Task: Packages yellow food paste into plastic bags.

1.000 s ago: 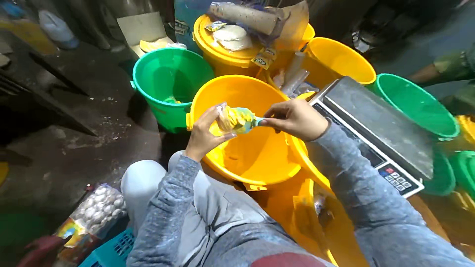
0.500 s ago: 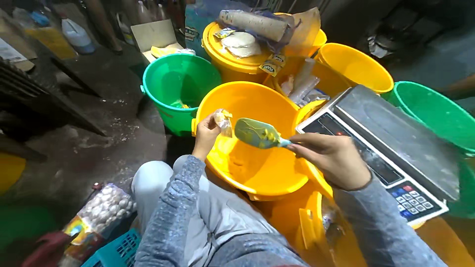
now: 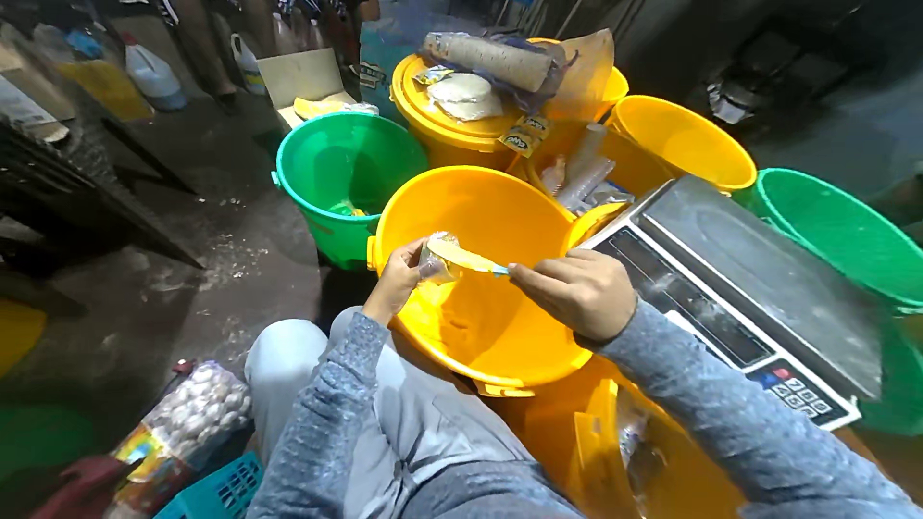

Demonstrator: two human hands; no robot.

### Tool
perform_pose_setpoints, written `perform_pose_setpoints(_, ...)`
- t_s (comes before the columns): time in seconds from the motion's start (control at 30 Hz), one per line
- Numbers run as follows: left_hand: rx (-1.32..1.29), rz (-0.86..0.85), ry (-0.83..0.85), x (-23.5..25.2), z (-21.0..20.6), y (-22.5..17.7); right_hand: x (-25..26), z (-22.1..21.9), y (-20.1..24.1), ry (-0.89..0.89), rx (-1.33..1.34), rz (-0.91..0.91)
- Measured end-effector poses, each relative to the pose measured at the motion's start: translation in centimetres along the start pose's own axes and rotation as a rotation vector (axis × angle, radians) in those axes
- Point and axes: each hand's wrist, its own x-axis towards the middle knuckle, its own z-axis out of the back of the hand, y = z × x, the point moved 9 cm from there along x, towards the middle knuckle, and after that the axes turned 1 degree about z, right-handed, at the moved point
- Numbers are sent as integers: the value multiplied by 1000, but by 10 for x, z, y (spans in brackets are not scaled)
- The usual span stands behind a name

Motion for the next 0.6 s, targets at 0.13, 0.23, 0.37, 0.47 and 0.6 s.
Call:
perform_pose_setpoints(0.13,69,-39,-31,-1,3,-5,8,-4,-2,102,112,37)
perform_pose_setpoints(0.23,205,-68,-27,3,-7,-6,10,-13,-15,182,192,-110)
perform_pose_setpoints(0.37,411,-26,-52,8,-11,1,2,-24,-27,245,338,-320)
perform_pose_setpoints(0.47,446,-22,-46,10,-5,-3,-7,-17,-38,230,432,-373)
perform_pose_setpoints(0.6,219,-79,-286,5,42,-24,-21,24,-68,71,637,-496)
